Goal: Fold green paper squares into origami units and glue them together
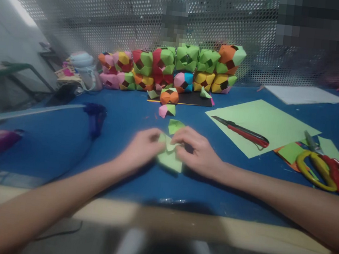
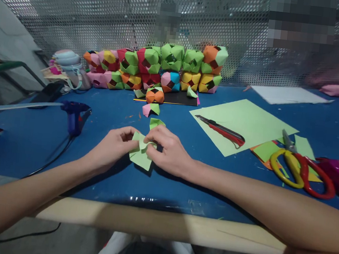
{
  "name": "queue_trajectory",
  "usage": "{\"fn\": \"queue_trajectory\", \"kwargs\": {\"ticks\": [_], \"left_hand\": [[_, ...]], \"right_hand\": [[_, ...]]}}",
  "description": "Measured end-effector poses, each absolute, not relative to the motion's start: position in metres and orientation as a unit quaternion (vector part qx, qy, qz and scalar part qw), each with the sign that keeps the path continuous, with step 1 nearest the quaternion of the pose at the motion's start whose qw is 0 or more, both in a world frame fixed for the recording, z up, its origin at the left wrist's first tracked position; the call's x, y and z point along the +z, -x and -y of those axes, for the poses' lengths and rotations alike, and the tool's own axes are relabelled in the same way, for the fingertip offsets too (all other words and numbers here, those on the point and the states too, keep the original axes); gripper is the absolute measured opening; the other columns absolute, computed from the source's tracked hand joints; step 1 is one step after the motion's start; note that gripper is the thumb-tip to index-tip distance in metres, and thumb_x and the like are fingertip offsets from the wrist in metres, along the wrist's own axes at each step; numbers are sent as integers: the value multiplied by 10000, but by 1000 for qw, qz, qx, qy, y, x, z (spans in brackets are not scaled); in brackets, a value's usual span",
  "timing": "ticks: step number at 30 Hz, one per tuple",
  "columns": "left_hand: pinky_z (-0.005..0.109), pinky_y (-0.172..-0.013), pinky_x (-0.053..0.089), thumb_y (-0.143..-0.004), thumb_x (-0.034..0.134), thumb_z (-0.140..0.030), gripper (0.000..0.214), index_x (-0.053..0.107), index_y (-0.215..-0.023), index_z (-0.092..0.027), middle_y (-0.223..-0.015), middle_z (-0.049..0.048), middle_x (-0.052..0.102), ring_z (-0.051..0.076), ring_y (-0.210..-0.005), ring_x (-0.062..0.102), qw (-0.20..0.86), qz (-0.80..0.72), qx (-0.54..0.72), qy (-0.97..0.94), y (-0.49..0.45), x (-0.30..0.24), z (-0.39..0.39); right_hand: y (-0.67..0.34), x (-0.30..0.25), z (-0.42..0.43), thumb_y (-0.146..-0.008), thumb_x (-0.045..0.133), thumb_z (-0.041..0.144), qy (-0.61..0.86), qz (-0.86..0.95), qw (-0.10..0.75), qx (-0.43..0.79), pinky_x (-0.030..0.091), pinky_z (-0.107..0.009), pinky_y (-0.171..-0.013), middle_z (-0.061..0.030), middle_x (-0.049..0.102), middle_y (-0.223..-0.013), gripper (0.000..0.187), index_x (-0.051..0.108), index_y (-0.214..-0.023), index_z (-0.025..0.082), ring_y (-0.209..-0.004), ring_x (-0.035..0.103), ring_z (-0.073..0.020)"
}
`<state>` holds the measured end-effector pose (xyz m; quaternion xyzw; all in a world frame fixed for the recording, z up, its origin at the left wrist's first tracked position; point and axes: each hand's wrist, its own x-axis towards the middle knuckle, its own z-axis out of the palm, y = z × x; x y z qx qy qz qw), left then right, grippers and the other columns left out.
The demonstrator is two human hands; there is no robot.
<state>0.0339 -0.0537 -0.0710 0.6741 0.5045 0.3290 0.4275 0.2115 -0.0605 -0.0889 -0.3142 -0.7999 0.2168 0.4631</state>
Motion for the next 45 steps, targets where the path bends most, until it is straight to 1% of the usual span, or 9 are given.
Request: {"fn": "queue_trajectory", "kwargs": {"ticks": [3, 6, 8, 11, 17, 23, 31, 38, 45], "left_hand": [[228, -581, 392, -681, 546, -183, 105, 599, -765, -150, -702, -6, 581, 109, -639, 489, 423, -504, 331, -676, -34, -69, 55], [232, -587, 400, -687, 544, -185, 114, 607, -775, -153, -693, -7, 589, 111, -632, 497, 418, -507, 329, -679, -35, -67, 56], [234, -585, 402, -681, 545, -184, 120, 611, -776, -153, -690, -4, 592, 114, -629, 505, 414, -513, 327, -677, -35, -66, 56], [232, -574, 398, -672, 543, -179, 125, 613, -773, -153, -690, -1, 596, 117, -627, 512, 410, -519, 323, -677, -35, -66, 55], [225, -575, 400, -675, 575, -185, 151, 612, -818, -154, -721, 0, 601, 107, -635, 510, 419, -510, 297, -690, -36, -63, 57], [264, -631, 443, -722, 613, -369, 269, 624, -875, -148, -791, 38, 629, 150, -723, 559, 427, -508, 285, -692, -37, -57, 61], [253, -599, 426, -772, 551, -348, 221, 626, -796, -141, -739, 27, 622, 137, -677, 542, 419, -499, 297, -698, -33, -62, 57], [264, -614, 431, -760, 548, -307, 189, 628, -777, -136, -752, 35, 637, 141, -684, 550, 427, -506, 293, -690, -32, -60, 56], [280, -637, 439, -750, 557, -281, 187, 650, -802, -127, -763, 48, 647, 146, -693, 557, 452, -496, 300, -678, -30, -60, 56]], "right_hand": [[-211, -86, 62, -832, 501, 171, 340, 786, 450, 251, 440, -291, -706, -32, 581, -798, 118, 547, -725, 191, -786, 540, -148], [-210, -83, 62, -811, 543, 195, 395, 760, 430, 284, 437, -266, -654, -25, 604, -805, 27, 562, -801, 178, -741, 542, -135], [-211, -81, 62, -805, 541, 194, 423, 748, 404, 314, 431, -250, -616, -17, 624, -792, 58, 577, -844, 171, -692, 541, -121], [-211, -80, 62, -814, 518, 196, 433, 743, 383, 338, 408, -232, -572, -3, 625, -714, 91, 593, -775, 161, -623, 523, -104], [-211, -81, 61, -789, 527, 186, 438, 732, 399, 337, 390, -225, -569, 3, 627, -684, 107, 599, -718, 153, -620, 525, -100], [-210, -83, 61, -771, 525, 200, 442, 716, 422, 337, 383, -227, -563, 11, 613, -659, 112, 585, -684, 162, -617, 517, -105], [-210, -80, 64, -810, 543, 298, 427, 703, 407, 397, 408, -234, -579, -8, 614, -717, 164, 604, -769, 152, -640, 520, -111], [-209, -78, 64, -795, 548, 262, 432, 692, 407, 411, 382, -222, -548, 4, 586, -667, 156, 590, -703, 143, -604, 488, -96], [-211, -78, 64, -795, 549, 262, 419, 699, 403, 417, 381, -219, -540, 6, 594, -659, 157, 607, -708, 144, -592, 488, -92]]}}
